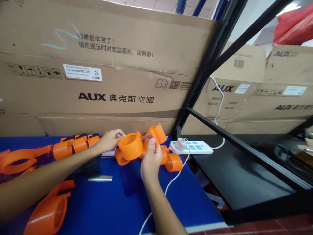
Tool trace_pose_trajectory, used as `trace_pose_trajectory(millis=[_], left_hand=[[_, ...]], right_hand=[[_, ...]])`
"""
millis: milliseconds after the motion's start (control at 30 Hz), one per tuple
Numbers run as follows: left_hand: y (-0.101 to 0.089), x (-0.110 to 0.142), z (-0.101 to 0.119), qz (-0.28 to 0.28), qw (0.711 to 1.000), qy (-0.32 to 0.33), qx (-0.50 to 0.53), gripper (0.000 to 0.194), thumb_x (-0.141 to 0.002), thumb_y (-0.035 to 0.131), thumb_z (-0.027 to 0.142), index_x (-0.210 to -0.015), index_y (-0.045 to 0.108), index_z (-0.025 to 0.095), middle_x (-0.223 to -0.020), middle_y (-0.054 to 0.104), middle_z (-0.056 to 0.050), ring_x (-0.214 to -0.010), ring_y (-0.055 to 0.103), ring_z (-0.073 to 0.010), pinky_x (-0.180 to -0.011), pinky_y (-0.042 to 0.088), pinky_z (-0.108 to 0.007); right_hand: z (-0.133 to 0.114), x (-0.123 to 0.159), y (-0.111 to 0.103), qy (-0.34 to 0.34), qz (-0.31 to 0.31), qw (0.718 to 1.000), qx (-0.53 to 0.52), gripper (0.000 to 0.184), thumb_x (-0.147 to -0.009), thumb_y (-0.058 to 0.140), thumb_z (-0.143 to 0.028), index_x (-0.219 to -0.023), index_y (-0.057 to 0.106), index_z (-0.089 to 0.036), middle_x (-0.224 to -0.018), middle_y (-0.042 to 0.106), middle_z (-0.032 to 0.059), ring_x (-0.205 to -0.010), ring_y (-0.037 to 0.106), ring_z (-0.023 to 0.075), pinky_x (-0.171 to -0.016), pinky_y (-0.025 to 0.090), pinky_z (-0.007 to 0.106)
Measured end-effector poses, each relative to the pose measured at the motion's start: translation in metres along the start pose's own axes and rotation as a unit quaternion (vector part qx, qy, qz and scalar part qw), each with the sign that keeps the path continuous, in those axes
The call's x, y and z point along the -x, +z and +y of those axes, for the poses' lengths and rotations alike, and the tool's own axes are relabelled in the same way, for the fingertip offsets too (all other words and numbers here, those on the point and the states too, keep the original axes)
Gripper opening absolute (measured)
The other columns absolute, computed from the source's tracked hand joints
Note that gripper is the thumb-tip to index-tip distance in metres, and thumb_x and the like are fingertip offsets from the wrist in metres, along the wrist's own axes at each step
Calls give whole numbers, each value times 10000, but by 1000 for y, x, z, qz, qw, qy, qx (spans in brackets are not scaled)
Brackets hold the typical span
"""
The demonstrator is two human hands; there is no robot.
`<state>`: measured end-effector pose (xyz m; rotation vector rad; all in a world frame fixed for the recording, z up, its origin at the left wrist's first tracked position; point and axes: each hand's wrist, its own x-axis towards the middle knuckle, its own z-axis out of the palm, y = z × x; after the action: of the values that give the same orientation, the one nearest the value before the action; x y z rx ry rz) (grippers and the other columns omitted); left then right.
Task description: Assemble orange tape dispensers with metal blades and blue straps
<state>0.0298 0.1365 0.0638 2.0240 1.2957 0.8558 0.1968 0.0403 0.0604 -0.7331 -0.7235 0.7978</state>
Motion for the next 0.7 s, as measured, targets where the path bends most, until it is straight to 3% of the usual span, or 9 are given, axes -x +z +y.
trace_pose_trajectory(millis=[100,200,333,400,500,633,700], left_hand=[[-17,10,8,-16,990,-2,142,411,-978,471,544,-1022,704,208,-997,776,-106,-918,722,-241,-755,537,-329],[-34,27,20,-47,965,2,259,554,-975,442,637,-1161,700,183,-1096,765,-149,-1001,718,-265,-816,558,-368],[-46,62,32,-145,952,-31,270,602,-906,621,617,-1414,601,293,-1356,686,-126,-1206,657,-322,-930,546,-421],[-39,86,32,-118,948,-47,292,630,-912,608,620,-1465,557,322,-1510,572,-103,-1384,524,-338,-1080,467,-457],[-14,131,26,8,940,-74,332,656,-959,497,626,-1520,496,287,-1632,412,-81,-1530,303,-343,-1210,306,-513],[26,191,5,41,919,-161,359,691,-896,571,640,-1497,527,301,-1618,430,-93,-1524,291,-401,-1205,283,-591],[35,211,-11,58,909,-179,372,684,-863,615,635,-1459,569,303,-1574,492,-106,-1518,292,-422,-1199,288,-608]], right_hand=[[3,0,-1,26,-27,999,11,551,-894,625,-651,-1189,627,-185,-1039,734,88,-1003,705,249,-885,557,395],[8,3,-1,61,-69,995,26,592,-896,622,-664,-1207,652,-161,-1042,748,103,-992,711,254,-902,553,400],[17,13,4,107,-137,984,46,501,-900,667,-608,-1129,700,-164,-1049,762,102,-975,715,249,-902,556,390],[19,17,5,115,-151,981,42,474,-891,692,-587,-1112,710,-169,-1030,767,93,-962,717,247,-900,557,387],[17,17,6,106,-135,985,24,504,-886,683,-612,-1115,711,-164,-990,767,92,-947,719,252,-887,562,391],[8,14,4,94,-99,991,13,507,-896,654,-635,-1081,709,-166,-967,758,89,-908,720,246,-846,571,385],[6,15,5,96,-96,991,20,500,-907,637,-635,-1083,710,-173,-941,751,79,-879,718,235,-824,573,378]])
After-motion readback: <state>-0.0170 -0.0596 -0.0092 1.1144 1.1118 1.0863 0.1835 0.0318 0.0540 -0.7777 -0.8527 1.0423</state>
